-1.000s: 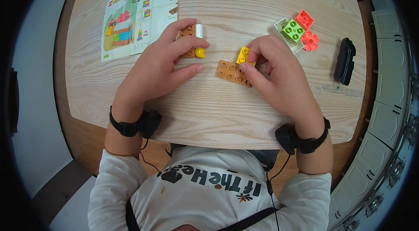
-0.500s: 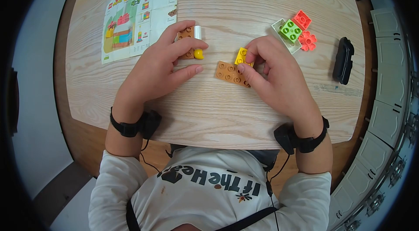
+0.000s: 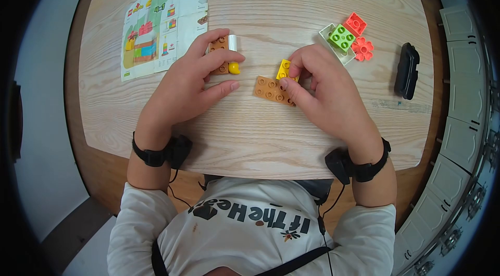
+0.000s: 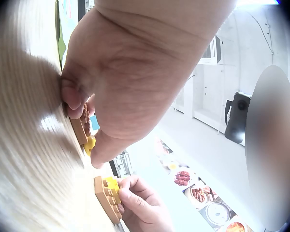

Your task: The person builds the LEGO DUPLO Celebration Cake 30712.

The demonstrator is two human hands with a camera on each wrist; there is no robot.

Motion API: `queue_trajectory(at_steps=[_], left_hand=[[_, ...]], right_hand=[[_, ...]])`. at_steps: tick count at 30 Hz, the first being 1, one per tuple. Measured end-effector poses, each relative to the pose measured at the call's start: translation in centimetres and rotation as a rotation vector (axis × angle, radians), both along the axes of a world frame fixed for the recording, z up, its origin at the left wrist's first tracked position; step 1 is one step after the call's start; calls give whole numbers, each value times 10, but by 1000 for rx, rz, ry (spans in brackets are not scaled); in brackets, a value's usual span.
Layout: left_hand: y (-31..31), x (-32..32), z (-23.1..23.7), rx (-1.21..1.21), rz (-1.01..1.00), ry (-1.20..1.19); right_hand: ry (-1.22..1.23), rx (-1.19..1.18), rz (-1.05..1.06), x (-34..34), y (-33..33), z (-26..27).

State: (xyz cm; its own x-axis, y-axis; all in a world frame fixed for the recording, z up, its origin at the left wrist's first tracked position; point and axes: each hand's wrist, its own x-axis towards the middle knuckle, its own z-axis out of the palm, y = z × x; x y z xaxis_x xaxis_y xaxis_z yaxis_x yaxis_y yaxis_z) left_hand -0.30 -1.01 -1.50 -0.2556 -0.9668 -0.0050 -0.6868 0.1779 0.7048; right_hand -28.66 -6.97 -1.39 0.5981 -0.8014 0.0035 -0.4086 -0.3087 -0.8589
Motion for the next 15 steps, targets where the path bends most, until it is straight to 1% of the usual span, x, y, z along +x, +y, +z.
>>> queue_trajectory(at_steps=[12,15], left_hand=[[-2,-1,2,22,29,14],[-2,-2,3,37,40,27]], right_hand=[[15,8,2,-1,-1,1],[29,58,-1,0,-1,6]])
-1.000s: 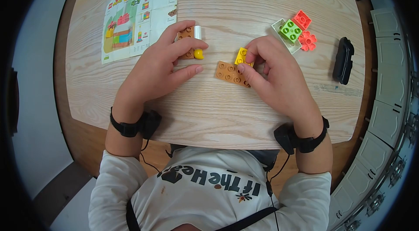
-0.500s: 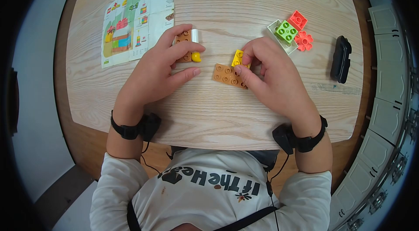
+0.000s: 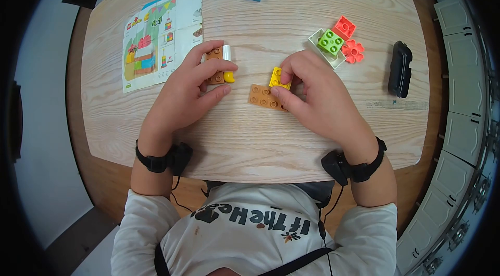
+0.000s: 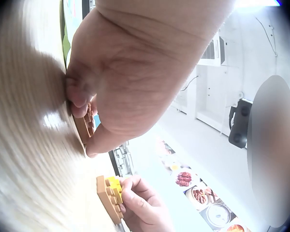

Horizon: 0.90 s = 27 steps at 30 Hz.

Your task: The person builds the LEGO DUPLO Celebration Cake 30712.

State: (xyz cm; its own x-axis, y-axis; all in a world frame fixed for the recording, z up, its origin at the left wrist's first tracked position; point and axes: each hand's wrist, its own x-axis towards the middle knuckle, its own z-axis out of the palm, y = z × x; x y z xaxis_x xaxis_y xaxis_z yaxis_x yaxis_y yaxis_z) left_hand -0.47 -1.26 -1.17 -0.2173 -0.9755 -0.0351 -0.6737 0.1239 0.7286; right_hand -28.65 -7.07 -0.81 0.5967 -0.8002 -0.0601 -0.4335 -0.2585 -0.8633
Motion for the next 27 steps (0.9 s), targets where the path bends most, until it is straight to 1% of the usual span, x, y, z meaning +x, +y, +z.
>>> queue_trajectory(at_steps=[3,9,15,19,27], left_hand=[[0,-1,-2,-7,-3,28],[-1,2,-8,-29,0,81],[0,-1,-6,-33,-30,48],[-1,1,-5,-74,-60,41],[0,-1,-7,-59,-113,65]], right_hand=[[8,-63,44,0,0,2],[11,-103,151,-1,0,9],[27,-64,101,-1,1,4],[27,-78,91,-1,0,4],[27,-105,45,1,2,3]])
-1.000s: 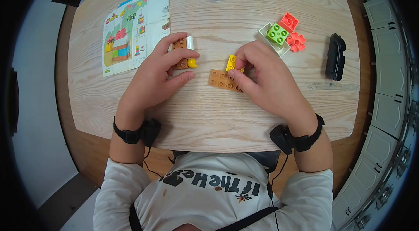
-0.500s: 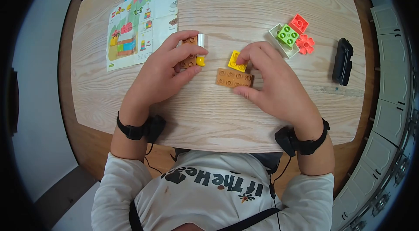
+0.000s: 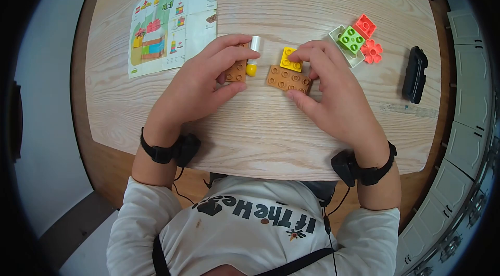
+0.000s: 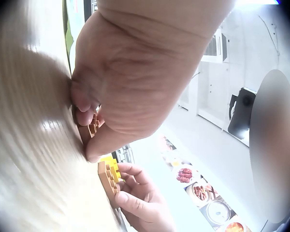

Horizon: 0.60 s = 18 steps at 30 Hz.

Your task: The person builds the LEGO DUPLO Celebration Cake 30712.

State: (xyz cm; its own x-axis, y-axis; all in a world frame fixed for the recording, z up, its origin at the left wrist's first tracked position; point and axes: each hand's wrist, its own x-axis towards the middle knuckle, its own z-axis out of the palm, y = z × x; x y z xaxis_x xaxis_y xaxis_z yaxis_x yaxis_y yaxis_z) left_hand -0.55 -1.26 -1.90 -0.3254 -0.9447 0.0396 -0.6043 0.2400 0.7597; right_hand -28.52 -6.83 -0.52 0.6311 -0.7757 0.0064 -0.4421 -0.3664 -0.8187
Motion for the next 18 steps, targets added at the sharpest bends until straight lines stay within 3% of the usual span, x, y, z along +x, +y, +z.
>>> queue_trajectory(at_steps=[18], left_hand=[[0,-2,-3,3,-55,90]], right_hand=[[-34,25,-78,0,1,-10]])
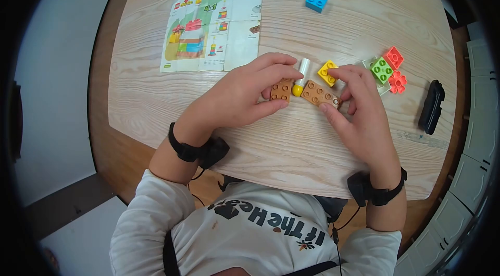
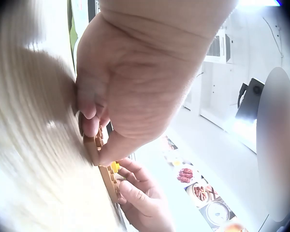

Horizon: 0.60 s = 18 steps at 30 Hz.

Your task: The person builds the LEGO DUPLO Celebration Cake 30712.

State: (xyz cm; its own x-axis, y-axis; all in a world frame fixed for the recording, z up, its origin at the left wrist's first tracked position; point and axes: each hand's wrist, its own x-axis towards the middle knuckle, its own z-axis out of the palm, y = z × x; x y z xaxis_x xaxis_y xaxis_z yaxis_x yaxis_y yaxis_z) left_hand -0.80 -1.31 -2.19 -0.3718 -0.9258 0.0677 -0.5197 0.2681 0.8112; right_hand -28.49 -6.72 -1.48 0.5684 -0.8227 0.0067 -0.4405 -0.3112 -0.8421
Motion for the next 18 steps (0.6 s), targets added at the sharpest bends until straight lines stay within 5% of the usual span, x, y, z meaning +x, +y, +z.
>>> queue_trajectory(at_steps=[18], left_hand=[[3,-3,6,70,31,7]], right_hand=[[-2,-1,31,-2,-1,4]])
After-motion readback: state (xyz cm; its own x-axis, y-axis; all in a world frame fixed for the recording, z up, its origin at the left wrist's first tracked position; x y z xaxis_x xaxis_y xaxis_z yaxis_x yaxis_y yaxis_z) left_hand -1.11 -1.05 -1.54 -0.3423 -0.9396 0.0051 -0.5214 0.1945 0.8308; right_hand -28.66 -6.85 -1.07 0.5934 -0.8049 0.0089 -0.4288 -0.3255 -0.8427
